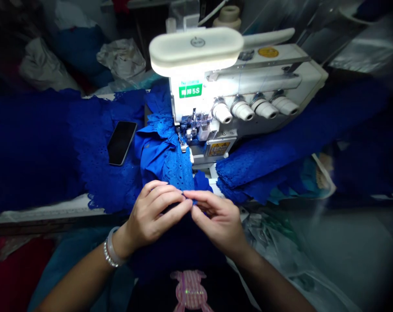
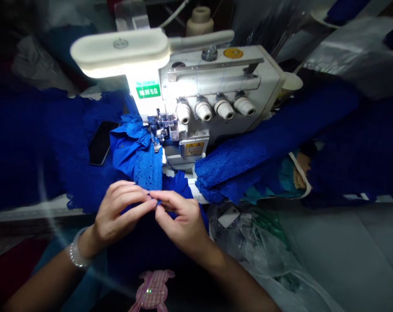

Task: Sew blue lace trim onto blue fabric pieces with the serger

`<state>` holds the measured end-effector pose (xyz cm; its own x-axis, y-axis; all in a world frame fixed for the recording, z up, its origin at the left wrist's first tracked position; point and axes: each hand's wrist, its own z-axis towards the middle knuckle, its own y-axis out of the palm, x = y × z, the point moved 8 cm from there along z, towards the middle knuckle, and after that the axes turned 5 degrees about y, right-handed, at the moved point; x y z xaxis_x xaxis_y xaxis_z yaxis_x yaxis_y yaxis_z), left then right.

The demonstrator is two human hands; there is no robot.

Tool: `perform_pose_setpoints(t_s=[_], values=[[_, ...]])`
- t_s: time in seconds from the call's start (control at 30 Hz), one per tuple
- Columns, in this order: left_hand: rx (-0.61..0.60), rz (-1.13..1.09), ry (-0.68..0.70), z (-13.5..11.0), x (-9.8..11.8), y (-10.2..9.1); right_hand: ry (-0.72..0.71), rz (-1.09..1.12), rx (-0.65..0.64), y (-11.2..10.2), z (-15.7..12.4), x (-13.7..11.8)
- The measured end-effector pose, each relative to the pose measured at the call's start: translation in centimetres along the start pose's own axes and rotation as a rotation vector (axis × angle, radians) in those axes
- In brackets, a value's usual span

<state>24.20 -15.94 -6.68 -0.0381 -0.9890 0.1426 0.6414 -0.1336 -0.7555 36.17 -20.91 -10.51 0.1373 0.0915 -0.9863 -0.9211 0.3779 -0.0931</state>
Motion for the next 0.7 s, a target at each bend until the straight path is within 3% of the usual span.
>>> perform_pose_setpoints(t_s=[0.13, 0.27, 0.4, 0.5, 0.7], values=[[-0.07, 0.08, -0.038, 0.9, -2.6, 1.0, -0.395, -0.351, 0.055, -0.2, -0.7, -2.7], [-0.158, 0.217, -0.048, 1.7, -4.5, 1.5, -0.623, -0.649, 0.171, 0.0, -1.7, -3.2], [-0.15, 0.206, 0.056, 2.2, -4.1, 0.8, -0.749, -0.744, 0.099, 1.0, -1.6, -2.3], [-0.151, 0.199, 0.054, 2.3, -4.6, 0.3, -0.806, -0.792, 0.157, 0.8, -0.1, -1.9], [-0.214, 0.145, 0.004, 3.0, -8.3, 0.6, -0.823, -0.931, 0.214, 0.4, 4.3, -1.8]])
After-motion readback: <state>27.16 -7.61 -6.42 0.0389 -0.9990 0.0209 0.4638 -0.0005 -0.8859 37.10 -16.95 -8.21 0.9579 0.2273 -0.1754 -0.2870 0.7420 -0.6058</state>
